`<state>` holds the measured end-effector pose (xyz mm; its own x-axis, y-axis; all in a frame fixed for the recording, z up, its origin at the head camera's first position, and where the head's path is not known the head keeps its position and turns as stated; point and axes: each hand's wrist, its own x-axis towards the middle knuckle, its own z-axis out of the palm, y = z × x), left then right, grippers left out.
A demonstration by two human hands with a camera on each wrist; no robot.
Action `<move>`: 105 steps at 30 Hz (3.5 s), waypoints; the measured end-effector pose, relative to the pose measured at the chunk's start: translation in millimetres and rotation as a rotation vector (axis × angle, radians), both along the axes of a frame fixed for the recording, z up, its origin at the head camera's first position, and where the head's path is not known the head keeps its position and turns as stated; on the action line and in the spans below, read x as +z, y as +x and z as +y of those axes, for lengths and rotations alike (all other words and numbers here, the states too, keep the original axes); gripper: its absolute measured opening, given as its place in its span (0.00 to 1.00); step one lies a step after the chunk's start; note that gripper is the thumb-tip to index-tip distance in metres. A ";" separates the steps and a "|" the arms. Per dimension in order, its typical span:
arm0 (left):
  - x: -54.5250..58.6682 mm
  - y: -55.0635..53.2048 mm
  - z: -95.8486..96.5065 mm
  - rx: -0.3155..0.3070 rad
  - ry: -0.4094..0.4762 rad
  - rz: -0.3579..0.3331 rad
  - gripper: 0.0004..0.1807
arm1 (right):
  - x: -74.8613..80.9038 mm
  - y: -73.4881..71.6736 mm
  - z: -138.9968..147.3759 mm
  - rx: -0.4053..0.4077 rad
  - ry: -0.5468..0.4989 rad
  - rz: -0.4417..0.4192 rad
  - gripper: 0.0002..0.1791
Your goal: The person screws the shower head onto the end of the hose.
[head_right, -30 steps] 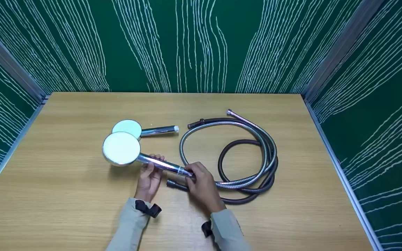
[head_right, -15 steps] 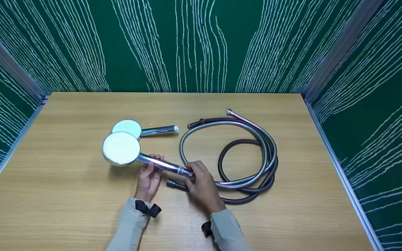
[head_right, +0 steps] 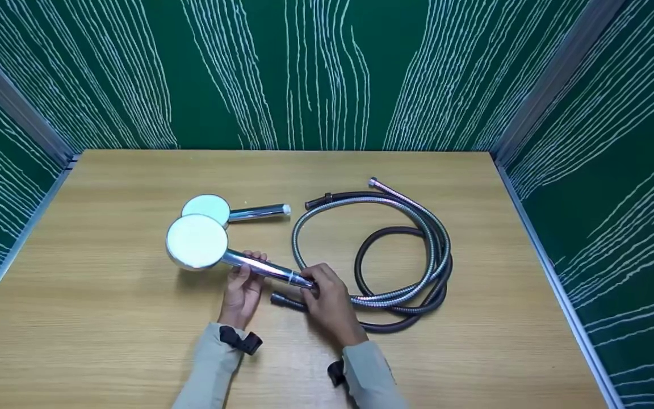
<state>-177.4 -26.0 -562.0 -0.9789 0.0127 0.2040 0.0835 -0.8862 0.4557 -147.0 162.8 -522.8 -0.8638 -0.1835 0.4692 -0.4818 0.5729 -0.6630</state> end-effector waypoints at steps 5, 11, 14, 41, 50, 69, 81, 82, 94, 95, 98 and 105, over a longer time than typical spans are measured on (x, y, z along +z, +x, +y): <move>0.7 0.2 -0.4 0.000 0.006 0.006 0.09 | 1.2 0.0 -0.1 -0.005 0.004 -0.027 0.16; 0.7 -0.3 0.3 0.009 0.003 -0.021 0.08 | -0.8 -2.0 -0.1 0.009 -0.002 0.017 0.19; 0.8 -0.5 0.6 0.012 0.005 -0.028 0.08 | -1.9 -3.2 -0.4 0.017 -0.010 0.046 0.20; -0.4 0.1 0.1 0.006 0.001 -0.005 0.09 | 0.1 0.9 0.3 -0.022 0.003 -0.039 0.14; 0.3 -0.2 0.3 0.013 -0.004 -0.014 0.08 | -2.0 -1.4 0.7 0.010 -0.020 0.023 0.19; -0.3 0.0 0.2 0.010 0.002 0.001 0.08 | -0.5 -0.5 1.5 0.004 -0.028 -0.011 0.15; -1.8 -0.9 0.0 0.013 0.003 -0.020 0.08 | -1.2 -1.1 1.5 0.003 0.002 0.001 0.17; -2.1 -1.1 0.1 0.013 0.000 -0.020 0.08 | -1.2 -1.3 1.3 0.004 0.001 -0.002 0.18; 0.9 -0.4 0.6 0.005 0.000 -0.040 0.09 | -2.3 -2.5 0.0 0.007 -0.018 -0.009 0.19; 0.9 -0.3 0.6 0.005 0.000 -0.041 0.09 | -2.1 -2.3 -0.1 0.006 -0.017 -0.010 0.18; 0.6 -0.3 0.4 0.003 0.000 -0.032 0.09 | -1.8 -1.7 -0.2 0.003 -0.011 -0.005 0.18; 0.8 -1.3 0.3 0.000 0.015 -0.024 0.09 | -0.3 -1.6 0.2 0.006 0.000 -0.008 0.16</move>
